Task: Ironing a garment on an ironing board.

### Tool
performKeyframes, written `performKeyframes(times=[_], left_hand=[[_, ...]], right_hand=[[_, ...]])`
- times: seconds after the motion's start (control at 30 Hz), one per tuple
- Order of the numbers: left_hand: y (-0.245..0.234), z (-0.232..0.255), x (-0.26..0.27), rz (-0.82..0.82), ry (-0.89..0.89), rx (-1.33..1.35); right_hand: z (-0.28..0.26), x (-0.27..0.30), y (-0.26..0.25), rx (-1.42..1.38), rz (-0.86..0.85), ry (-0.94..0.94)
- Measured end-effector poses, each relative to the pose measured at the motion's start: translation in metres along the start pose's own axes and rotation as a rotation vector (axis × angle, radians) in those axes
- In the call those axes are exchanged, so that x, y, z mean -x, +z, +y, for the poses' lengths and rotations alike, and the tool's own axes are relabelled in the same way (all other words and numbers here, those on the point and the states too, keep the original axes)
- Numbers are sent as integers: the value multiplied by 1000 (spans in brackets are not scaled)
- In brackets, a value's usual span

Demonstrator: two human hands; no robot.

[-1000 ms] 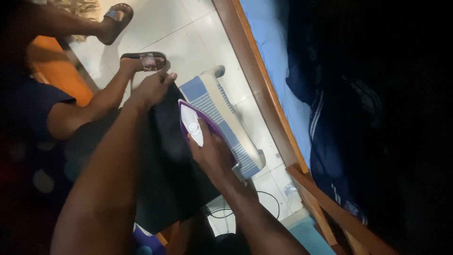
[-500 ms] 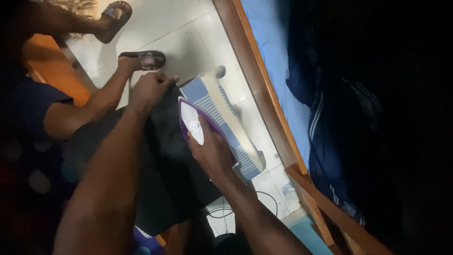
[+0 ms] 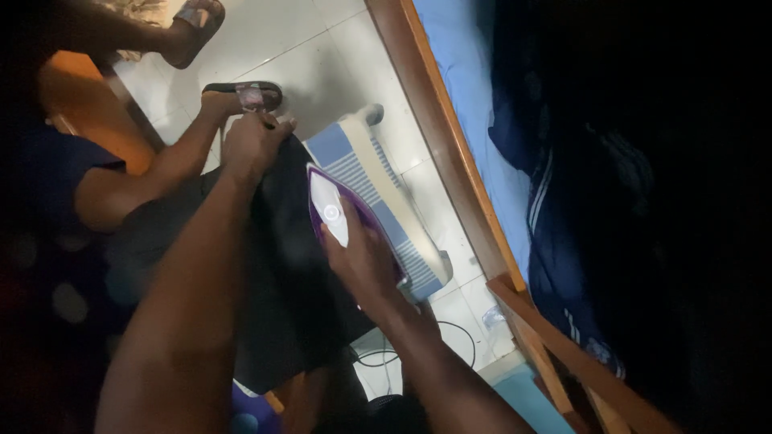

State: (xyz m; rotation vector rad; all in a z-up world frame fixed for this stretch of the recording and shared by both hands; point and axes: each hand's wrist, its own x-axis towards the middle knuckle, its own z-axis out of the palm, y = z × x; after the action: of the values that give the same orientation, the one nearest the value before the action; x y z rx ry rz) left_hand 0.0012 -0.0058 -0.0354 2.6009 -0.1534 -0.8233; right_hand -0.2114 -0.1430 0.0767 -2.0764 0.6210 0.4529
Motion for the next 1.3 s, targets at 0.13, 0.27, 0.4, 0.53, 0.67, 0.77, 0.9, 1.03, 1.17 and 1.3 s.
performKeyframes(times=[0.13, 0.27, 0.4, 0.53, 0.67, 0.77, 0.9, 1.03, 1.17, 1.3], left_hand=[[1, 4, -5, -52, -23, 48], [-7, 12, 3, -55, -76, -1], [7, -12, -5, 91, 142, 27], [20, -25, -15, 241, 344, 170], [19, -28, -19, 115, 179, 38], [21, -30, -24, 155, 247, 121], [16, -21, -13, 190, 255, 72], [29, -40, -25, 363, 346, 140], [24, -36, -29, 186, 302, 39], [25, -42, -36, 189, 273, 24]], right_hand=[[24, 27, 4, 56, 158, -170], [26, 48, 0, 75, 54, -61], [23, 62, -6, 26, -34, 131], [37, 85, -6, -13, 58, 7], [39, 106, -16, 4, -11, 79], [59, 116, -13, 185, 6, 53], [75, 129, -3, 159, -75, 173], [86, 143, -6, 210, 36, 9], [83, 144, -13, 187, -20, 59], [79, 143, -16, 112, -101, 160]])
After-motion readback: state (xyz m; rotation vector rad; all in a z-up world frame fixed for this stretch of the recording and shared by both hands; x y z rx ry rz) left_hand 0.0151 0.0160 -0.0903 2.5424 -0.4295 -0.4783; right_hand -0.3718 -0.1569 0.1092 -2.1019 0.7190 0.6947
